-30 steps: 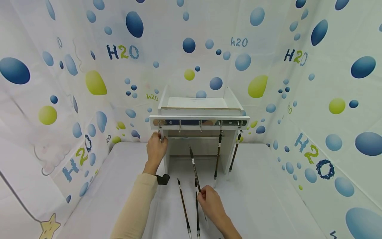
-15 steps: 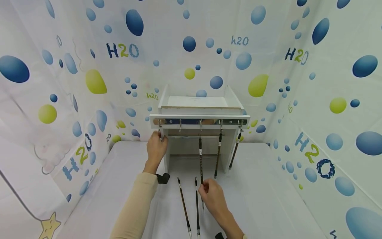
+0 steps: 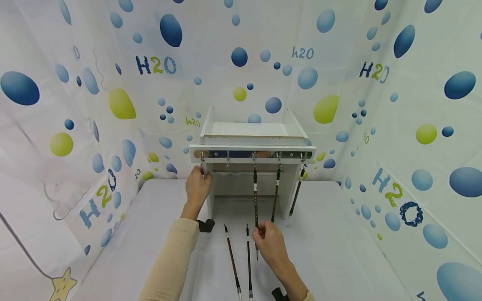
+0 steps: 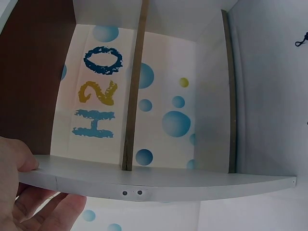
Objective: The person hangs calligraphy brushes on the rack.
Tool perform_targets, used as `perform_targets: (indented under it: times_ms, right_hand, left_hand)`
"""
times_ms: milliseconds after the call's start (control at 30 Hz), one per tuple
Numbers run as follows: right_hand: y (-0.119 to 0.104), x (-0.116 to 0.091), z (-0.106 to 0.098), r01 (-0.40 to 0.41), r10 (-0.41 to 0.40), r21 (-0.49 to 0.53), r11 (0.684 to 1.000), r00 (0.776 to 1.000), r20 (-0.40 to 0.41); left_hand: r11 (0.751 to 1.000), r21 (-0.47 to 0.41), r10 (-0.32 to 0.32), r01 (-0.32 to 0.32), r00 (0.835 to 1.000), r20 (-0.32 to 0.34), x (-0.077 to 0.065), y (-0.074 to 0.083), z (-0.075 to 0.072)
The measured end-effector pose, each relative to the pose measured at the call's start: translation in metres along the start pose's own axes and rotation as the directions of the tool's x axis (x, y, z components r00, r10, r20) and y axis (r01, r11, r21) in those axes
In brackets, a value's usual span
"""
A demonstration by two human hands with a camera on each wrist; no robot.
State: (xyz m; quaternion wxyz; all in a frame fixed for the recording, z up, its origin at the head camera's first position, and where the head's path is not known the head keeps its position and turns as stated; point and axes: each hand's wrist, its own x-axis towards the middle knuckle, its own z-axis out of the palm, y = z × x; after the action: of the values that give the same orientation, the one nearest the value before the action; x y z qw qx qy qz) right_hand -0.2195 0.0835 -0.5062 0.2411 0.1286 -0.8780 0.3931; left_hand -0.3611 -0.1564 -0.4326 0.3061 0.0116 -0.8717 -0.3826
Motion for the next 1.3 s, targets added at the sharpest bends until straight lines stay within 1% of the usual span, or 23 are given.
perform_targets:
  times_ms: [233,333,567,733,933,1133,1300]
  right_hand:
    - [0.005,0.004,0.004,0.018,-0.018,-0.009,1.0,1.0,-0.006]
    - [0.007,0.006,0.006,0.01,-0.01,-0.011,1.0,1.0,-0.005]
    - [0.012,0.009,0.011,-0.059,0.059,-0.004,0.998,0.998,0.03]
    - [0.017,0.016,0.018,-0.094,0.094,-0.009,0.996,0.994,0.059]
    - [0.025,0.027,0.028,-0.075,0.076,-0.024,0.997,0.994,0.079]
    - [0.032,0.038,0.039,-0.052,0.056,-0.062,0.997,0.997,0.059]
    - [0.036,0.043,0.046,-0.062,0.065,-0.072,0.995,0.997,0.044]
  left_hand:
    - [1.0,0.002,-0.01,0.01,1.0,0.007,0.0,0.0,0.0]
    - [1.0,0.001,-0.012,0.012,1.0,0.011,0.0,0.001,-0.001]
    - [1.0,0.001,-0.015,0.015,1.0,0.016,0.0,0.001,-0.001]
    - [1.0,-0.001,-0.009,0.009,1.0,0.012,0.001,0.001,-0.001]
    - [1.0,0.003,-0.003,0.003,1.0,0.003,0.001,-0.001,0.0]
    - [1.0,0.003,-0.008,0.008,1.0,0.008,0.001,0.0,-0.001]
    - [1.0,0.0,-0.016,0.016,1.0,0.013,0.001,0.001,0.0]
